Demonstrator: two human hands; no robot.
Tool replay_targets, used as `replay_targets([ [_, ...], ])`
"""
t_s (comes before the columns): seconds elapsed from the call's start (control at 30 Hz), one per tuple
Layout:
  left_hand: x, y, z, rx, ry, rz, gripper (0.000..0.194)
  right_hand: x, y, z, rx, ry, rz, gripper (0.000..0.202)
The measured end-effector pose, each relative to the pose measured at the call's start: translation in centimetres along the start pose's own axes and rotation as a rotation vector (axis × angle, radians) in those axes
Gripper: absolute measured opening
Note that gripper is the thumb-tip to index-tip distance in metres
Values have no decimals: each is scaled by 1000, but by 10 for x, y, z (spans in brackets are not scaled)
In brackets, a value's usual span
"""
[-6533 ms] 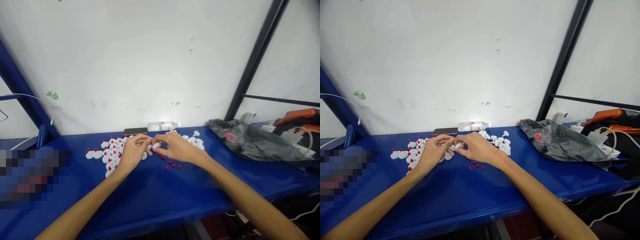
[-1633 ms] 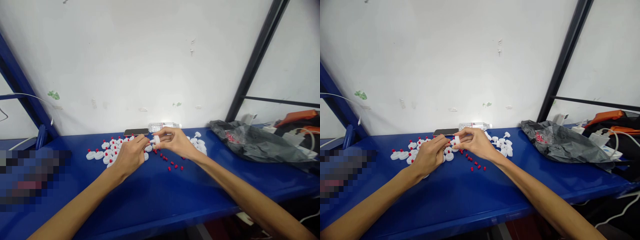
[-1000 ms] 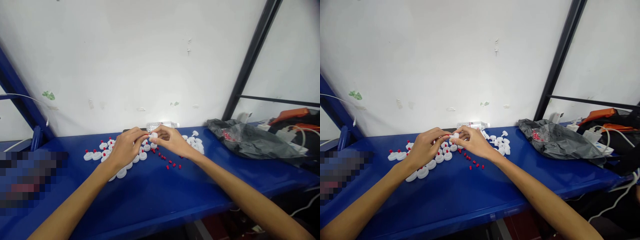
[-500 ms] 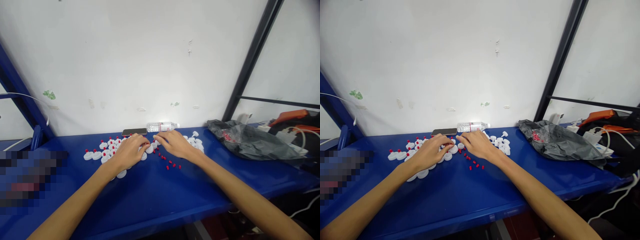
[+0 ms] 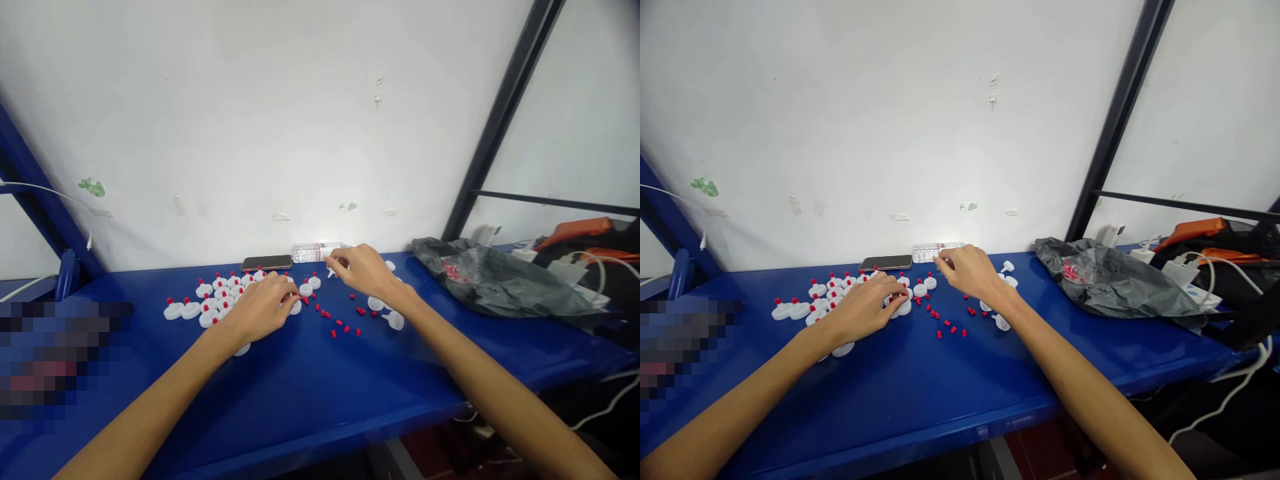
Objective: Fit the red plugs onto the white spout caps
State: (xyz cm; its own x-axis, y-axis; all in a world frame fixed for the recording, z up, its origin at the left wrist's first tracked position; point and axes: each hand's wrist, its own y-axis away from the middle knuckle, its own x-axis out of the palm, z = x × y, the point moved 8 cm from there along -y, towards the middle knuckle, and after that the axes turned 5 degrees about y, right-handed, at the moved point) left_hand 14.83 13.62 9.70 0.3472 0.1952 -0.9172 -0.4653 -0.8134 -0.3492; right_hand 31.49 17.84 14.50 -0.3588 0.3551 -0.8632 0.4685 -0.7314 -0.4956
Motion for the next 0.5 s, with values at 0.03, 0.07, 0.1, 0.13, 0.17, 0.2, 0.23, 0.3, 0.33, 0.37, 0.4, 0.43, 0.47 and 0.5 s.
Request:
replay_targets([
  [0.03, 1, 0, 1, 3, -7, 6, 32, -2, 0, -2, 13, 8, -4, 42],
  [0.07, 2, 0, 2, 7, -14, 15, 32, -3, -1, -3, 24, 18, -4, 42],
  [0.1, 3, -1, 3, 8, -21, 24, 33, -4, -1, -4, 32, 30, 0, 42],
  [0.13, 4, -1, 4, 7, -27, 33, 33, -5, -1, -5, 35, 49, 9, 41],
  [0.17, 4, -1, 4, 3, -32, 37, 34, -5, -1, -6, 36, 70, 25, 42],
  [0.2, 4, -1, 5, -1, -38, 39, 34, -4, -1, -7, 37, 91, 46, 41],
  [0.23, 4, -1, 5, -5, -43, 39, 35, -3, -1, -9, 38, 108, 71, 40],
  [0.3, 3, -1, 5, -7, -55, 36, 35, 1, 0, -10, 37, 123, 123, 38],
  [0.33, 3, -1, 5, -4, -61, 38, 34, 2, 0, -11, 37, 122, 142, 37],
  [0.37, 4, -1, 5, -1, -67, 43, 34, 3, 1, -11, 36, 119, 154, 36],
  [0.4, 4, -1, 4, 1, -71, 50, 34, 4, 1, -11, 35, 116, 158, 35],
  [0.43, 5, 0, 4, 2, -74, 57, 34, 4, 1, -11, 35, 113, 160, 34],
  [0.47, 5, 0, 4, 4, -74, 64, 33, 5, 1, -12, 36, 110, 159, 34],
  [0.5, 6, 0, 4, 5, -73, 68, 33, 4, 1, -12, 37, 109, 158, 34],
])
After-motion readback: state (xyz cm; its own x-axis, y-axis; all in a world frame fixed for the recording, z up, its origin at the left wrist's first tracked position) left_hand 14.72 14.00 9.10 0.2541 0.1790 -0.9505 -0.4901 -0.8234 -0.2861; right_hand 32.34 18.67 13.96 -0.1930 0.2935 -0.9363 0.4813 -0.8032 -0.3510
